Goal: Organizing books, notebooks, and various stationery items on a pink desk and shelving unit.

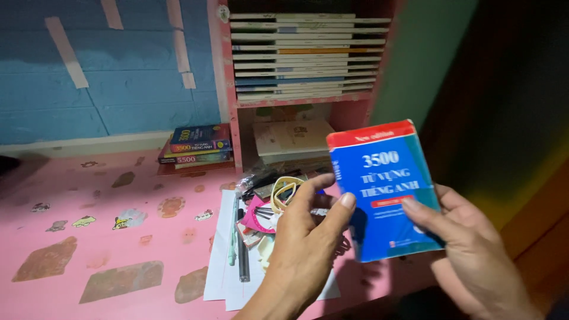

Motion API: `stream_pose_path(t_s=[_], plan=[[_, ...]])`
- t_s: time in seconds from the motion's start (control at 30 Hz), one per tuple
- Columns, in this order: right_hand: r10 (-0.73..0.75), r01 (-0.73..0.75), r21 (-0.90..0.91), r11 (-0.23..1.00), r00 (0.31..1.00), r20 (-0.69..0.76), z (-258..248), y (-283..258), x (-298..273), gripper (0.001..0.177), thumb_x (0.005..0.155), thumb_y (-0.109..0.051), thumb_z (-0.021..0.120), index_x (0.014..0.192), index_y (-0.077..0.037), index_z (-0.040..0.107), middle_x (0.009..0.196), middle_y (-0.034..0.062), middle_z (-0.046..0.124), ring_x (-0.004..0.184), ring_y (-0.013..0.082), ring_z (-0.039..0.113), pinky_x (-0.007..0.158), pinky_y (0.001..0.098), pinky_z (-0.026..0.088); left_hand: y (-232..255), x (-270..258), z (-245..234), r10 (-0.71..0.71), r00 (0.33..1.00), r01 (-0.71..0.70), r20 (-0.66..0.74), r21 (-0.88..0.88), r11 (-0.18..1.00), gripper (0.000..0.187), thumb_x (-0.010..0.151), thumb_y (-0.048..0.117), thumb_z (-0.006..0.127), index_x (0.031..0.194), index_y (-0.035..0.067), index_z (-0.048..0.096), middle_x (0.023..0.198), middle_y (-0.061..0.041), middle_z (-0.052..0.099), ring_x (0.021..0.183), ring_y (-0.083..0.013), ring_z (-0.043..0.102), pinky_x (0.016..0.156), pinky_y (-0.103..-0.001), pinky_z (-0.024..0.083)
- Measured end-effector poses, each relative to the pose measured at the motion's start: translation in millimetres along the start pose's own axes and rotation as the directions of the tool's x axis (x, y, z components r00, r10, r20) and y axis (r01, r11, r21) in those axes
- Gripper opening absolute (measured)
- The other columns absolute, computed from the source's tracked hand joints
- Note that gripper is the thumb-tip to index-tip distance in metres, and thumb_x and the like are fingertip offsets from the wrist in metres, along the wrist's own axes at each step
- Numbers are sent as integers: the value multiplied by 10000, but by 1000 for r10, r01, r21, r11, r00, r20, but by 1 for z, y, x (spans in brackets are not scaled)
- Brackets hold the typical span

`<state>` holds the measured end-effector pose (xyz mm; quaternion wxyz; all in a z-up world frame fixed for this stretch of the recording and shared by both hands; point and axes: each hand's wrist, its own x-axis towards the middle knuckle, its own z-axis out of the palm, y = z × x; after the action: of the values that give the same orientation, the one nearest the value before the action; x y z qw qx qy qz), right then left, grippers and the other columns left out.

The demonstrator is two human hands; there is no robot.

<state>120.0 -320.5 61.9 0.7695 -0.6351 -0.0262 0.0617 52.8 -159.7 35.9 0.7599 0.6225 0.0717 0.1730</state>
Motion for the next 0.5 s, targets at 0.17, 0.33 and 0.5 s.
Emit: stream_pose_path(t_s=[0.17, 0.33, 0.5], plan=[[65, -65, 0, 998, 998, -4, 34, -11, -23, 360, 1010, -11, 448, 1358, 76, 481, 1147, 324, 596, 1006, 360, 578, 884, 519, 492, 7, 0, -5, -19, 991, 2, -132, -128, 992, 386, 964, 119, 594, 1338, 37, 637, 942, -84, 651, 784, -128, 602, 692, -260, 518], [83, -83, 18, 996, 996, 19, 55, -19, -36, 401, 1089, -168, 362, 1376, 53, 534, 1171, 271, 598, 1023, 316, 536, 910, 503, 447, 19, -7, -19, -206, 962, 138, -180, -332, 933, 376, 987, 132, 563, 1351, 84, 644, 1072, -114, 663, 899, -186, 567, 783, -346, 447], [178, -189, 50, 981, 969, 173, 53, -2, -26, 576, 1067, -269, 297, 1518, -36, 570, 1262, 259, 660, 1097, 327, 580, 945, 545, 474, 37, -11, -25, -333, 914, 192, -233, -475, 859, 448, 1024, 145, 495, 1429, 41, 655, 1191, -130, 696, 1034, -202, 618, 924, -333, 476]])
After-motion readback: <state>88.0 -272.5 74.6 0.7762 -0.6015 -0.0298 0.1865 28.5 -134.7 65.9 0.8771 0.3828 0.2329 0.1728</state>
